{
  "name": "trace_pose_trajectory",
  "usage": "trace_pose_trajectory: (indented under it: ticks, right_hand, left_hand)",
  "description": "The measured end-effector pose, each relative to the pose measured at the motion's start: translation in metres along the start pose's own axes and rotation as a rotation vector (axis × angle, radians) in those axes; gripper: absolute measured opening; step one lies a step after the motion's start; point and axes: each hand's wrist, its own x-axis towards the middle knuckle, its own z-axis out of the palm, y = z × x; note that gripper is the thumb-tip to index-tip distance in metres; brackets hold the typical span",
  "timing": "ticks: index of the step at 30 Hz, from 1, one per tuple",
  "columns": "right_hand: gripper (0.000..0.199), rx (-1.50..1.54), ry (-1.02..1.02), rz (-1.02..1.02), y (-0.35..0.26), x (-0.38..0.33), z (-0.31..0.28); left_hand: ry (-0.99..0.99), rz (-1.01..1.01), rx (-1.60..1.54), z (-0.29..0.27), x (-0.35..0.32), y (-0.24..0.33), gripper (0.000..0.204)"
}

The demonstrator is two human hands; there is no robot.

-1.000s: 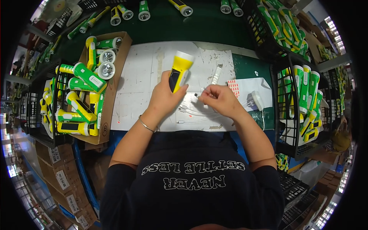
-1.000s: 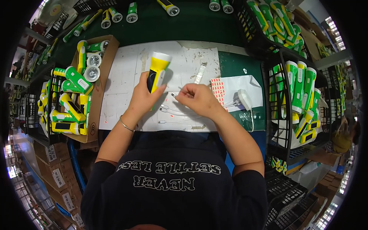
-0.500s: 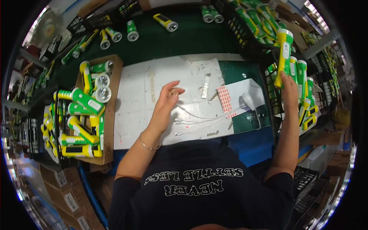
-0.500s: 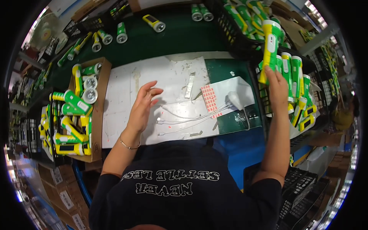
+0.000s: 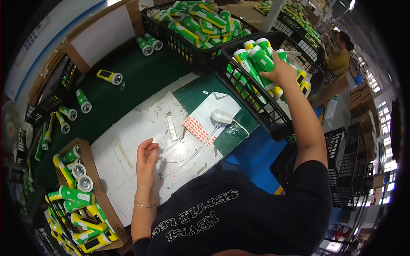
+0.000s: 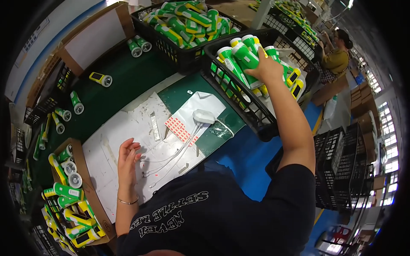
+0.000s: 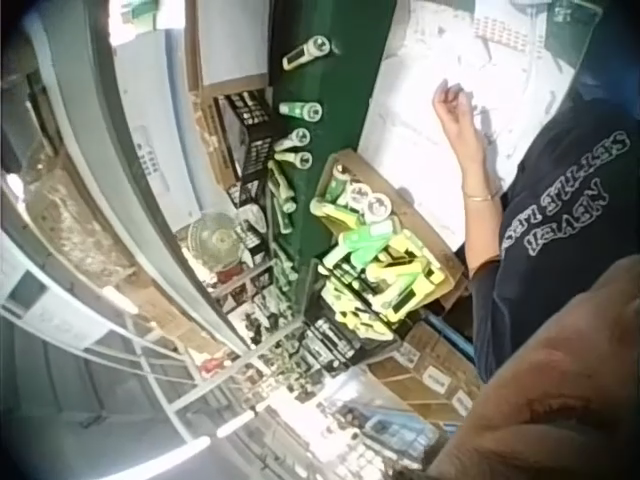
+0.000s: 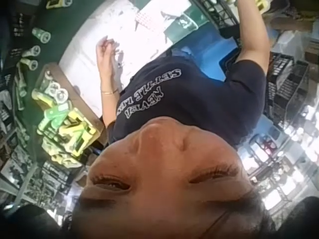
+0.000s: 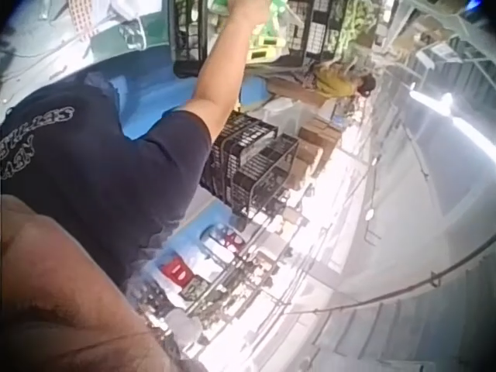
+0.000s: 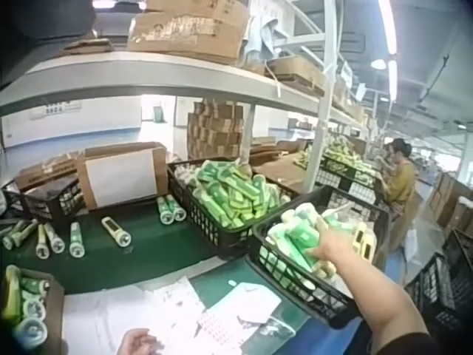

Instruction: Assembling and quality testing handheld flashlights on a factory production line.

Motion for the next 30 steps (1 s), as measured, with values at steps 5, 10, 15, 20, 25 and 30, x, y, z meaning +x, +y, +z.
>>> trace_pose_trajectory:
  ticks: [5, 10, 15, 20, 25, 30]
  right_hand:
    - [0.108, -0.065, -0.084, 0.093, 0.004, 0.042, 0.005]
    - [0.111, -0.059, -0.117, 0.137, 0.031, 0.054, 0.025]
    - [0.106, -0.105, -0.145, 0.300, 0.081, 0.061, 0.077]
    - [0.121, -0.082, -0.210, 0.422, 0.093, 0.074, 0.088]
    - [0.081, -0.383, -0.367, 0.292, 0.089, 0.087, 0.063]
    - [0.046, -0.166, -0.093, 0.049, 0.044, 0.109, -0.027]
  left_hand:
    - [0.043, 0.011, 0.010, 0.000, 0.000, 0.004, 0.040]
    - [0.062, 0.010, 0.012, -0.005, -0.003, 0.001, 0.040]
    - [0.059, 0.003, 0.035, -0.013, -0.006, 0.001, 0.040]
    - [0.042, -0.048, 0.062, -0.001, 0.004, 0.004, 0.039]
    - [0.014, -0.041, 0.112, 0.002, 0.013, 0.004, 0.037]
    - [0.001, -0.048, 0.150, 0.003, 0.023, 0.000, 0.037]
